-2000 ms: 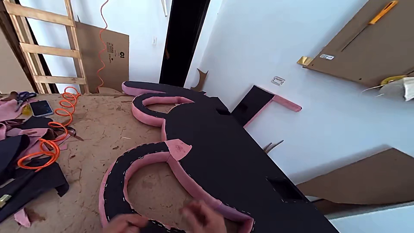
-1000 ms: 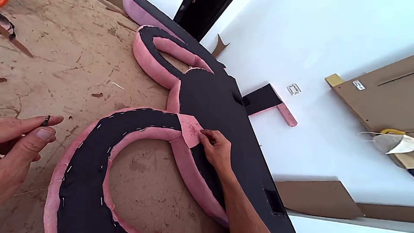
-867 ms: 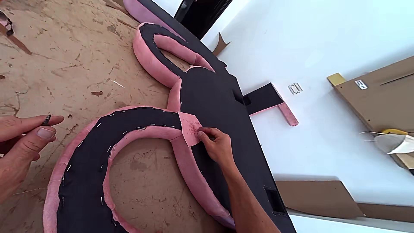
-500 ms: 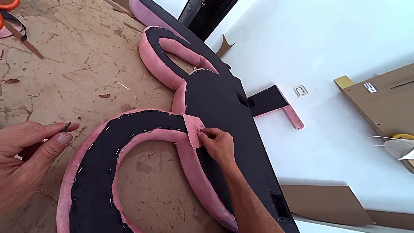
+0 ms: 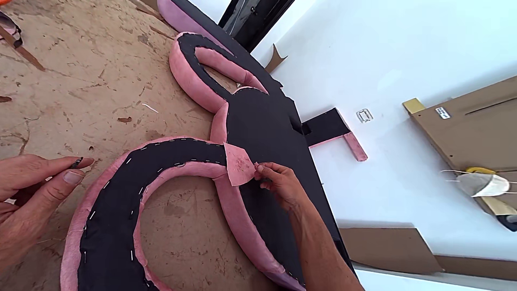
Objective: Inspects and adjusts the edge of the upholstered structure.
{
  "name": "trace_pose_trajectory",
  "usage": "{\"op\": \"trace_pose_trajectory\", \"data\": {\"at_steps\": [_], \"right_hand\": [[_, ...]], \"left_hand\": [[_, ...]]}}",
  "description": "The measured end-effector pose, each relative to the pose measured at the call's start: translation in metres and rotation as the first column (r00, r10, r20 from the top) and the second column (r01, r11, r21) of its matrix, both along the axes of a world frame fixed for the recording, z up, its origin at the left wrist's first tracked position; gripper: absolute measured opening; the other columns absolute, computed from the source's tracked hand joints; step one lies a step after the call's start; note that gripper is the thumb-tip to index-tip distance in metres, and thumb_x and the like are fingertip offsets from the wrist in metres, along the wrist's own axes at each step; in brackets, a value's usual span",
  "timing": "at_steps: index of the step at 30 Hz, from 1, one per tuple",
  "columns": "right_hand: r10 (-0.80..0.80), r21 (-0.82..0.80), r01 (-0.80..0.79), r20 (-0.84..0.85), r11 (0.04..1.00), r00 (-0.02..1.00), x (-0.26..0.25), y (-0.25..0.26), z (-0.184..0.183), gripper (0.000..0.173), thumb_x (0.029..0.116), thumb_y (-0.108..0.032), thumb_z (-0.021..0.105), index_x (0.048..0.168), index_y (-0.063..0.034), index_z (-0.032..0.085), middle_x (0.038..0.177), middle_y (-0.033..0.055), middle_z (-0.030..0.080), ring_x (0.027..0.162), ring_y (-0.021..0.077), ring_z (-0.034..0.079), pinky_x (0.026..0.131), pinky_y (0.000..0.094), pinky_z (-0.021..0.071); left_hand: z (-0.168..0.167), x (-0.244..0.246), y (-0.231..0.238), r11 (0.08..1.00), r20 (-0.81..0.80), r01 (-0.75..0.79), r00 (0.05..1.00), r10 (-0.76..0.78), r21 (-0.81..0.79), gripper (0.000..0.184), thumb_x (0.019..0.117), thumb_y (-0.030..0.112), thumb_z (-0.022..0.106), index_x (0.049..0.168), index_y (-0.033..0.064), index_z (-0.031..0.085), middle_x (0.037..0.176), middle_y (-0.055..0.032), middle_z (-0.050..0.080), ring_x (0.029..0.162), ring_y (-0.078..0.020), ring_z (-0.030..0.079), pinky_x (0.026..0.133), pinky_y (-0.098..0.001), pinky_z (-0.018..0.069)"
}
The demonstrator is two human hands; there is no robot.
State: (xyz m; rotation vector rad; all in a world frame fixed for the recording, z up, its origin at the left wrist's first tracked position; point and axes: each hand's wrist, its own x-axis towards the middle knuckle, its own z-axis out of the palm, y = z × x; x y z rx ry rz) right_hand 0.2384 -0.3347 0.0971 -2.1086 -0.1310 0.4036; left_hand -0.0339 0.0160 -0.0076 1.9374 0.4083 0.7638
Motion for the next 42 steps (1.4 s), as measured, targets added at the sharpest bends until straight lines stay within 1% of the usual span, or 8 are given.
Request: {"op": "trace_pose_trajectory", "data": {"at_steps": [6,10,13,16,19,25,31,42], "right_hand": [[0.156,0.387,-0.068,-0.2,0.919,0.967,0.008,-0.019,0.007,0.015,0.101,-0.022,0.061,0.096,-0.0147,0.074,0.092,0.0017,0.072,0.079,0.0074,0.067,0.064,0.0207,0.0557],[0.253,0.51,-0.147,-0.145,0.848,0.956,0.007,-0.018,0.013,0.012,0.0971,-0.023,0.068,0.097,-0.0137,0.076,0.096,0.0035,0.073,0.085,0.0094,0.07,0.07,0.0234,0.0591],[0.313,0.34,-0.343,0.141,0.876,0.939,-0.011,0.001,0.021,0.01,0.0974,-0.019,0.068,0.097,-0.0141,0.077,0.096,0.0012,0.074,0.081,0.0078,0.069,0.071,0.0225,0.0589],[0.487,0.049,-0.561,0.438,0.826,0.756,-0.034,0.031,0.017,0.007,0.0946,-0.016,0.071,0.096,-0.0109,0.075,0.098,-0.001,0.071,0.078,0.0078,0.067,0.068,0.0235,0.0599],[0.587,-0.131,-0.631,0.547,0.764,0.597,-0.048,0.06,0.003,0.009,0.0937,-0.012,0.07,0.096,-0.004,0.074,0.097,0.0014,0.07,0.08,0.0065,0.067,0.067,0.0222,0.0592],[0.699,-0.396,-0.62,0.609,0.677,0.375,-0.045,0.101,-0.027,0.011,0.0939,-0.014,0.069,0.095,-0.0071,0.077,0.097,0.0028,0.071,0.083,0.0074,0.065,0.071,0.0238,0.0566],[0.823,-0.658,-0.521,0.54,0.543,0.176,-0.041,0.123,-0.03,0.014,0.0924,-0.02,0.066,0.093,-0.0132,0.078,0.095,0.0015,0.072,0.091,0.0152,0.068,0.076,0.0352,0.056],[0.82,-0.754,-0.336,0.561,0.564,0.115,-0.051,0.135,-0.033,0.013,0.0915,-0.019,0.067,0.089,-0.01,0.076,0.088,0.0064,0.071,0.075,0.0199,0.069,0.061,0.0369,0.0551]], "left_hand": [[-0.006,0.0,-0.003,0.994,-0.057,-0.011,0.998,0.005,-0.108,0.033,0.0991,0.018,0.057,0.114,-0.0095,0.069,0.089,-0.0092,0.065,0.073,-0.0044,0.059,0.064,-0.0176,0.0474],[-0.012,0.0,-0.003,0.996,-0.019,-0.01,1.0,0.009,-0.089,0.035,0.1003,0.022,0.057,0.113,-0.0082,0.069,0.091,-0.0088,0.066,0.075,-0.0032,0.059,0.066,-0.0162,0.0477],[-0.01,0.0,0.005,0.998,0.052,0.026,0.998,-0.029,0.058,0.037,0.1013,0.027,0.055,0.11,-0.0038,0.073,0.083,-0.0054,0.065,0.065,-0.0023,0.053,0.059,-0.0181,0.0435],[-0.012,-0.005,0.013,0.987,0.008,0.06,0.998,-0.062,0.147,0.039,0.1036,0.039,0.053,0.116,0.0084,0.074,0.086,0.001,0.067,0.063,-0.0026,0.056,0.056,-0.0205,0.0475],[-0.017,-0.005,0.013,0.986,0.006,0.065,0.998,-0.066,0.154,0.038,0.1038,0.039,0.053,0.119,0.0119,0.074,0.089,0.002,0.068,0.065,-0.0027,0.058,0.057,-0.0204,0.0491],[-0.025,-0.007,0.018,0.983,-0.011,0.048,0.999,-0.047,0.176,0.035,0.1027,0.042,0.056,0.119,0.0173,0.074,0.086,0.0052,0.068,0.064,-0.0038,0.061,0.056,-0.0245,0.0524],[-0.021,-0.008,0.018,0.976,-0.019,0.061,0.998,-0.058,0.207,0.033,0.103,0.04,0.056,0.121,0.02,0.074,0.086,0.007,0.067,0.063,-0.0018,0.058,0.055,-0.0231,0.0502],[-0.008,-0.007,0.015,0.97,-0.013,0.063,0.998,-0.062,0.236,0.032,0.1029,0.039,0.056,0.117,0.0174,0.075,0.086,0.0075,0.069,0.067,-0.0001,0.06,0.059,-0.0225,0.052]]}}
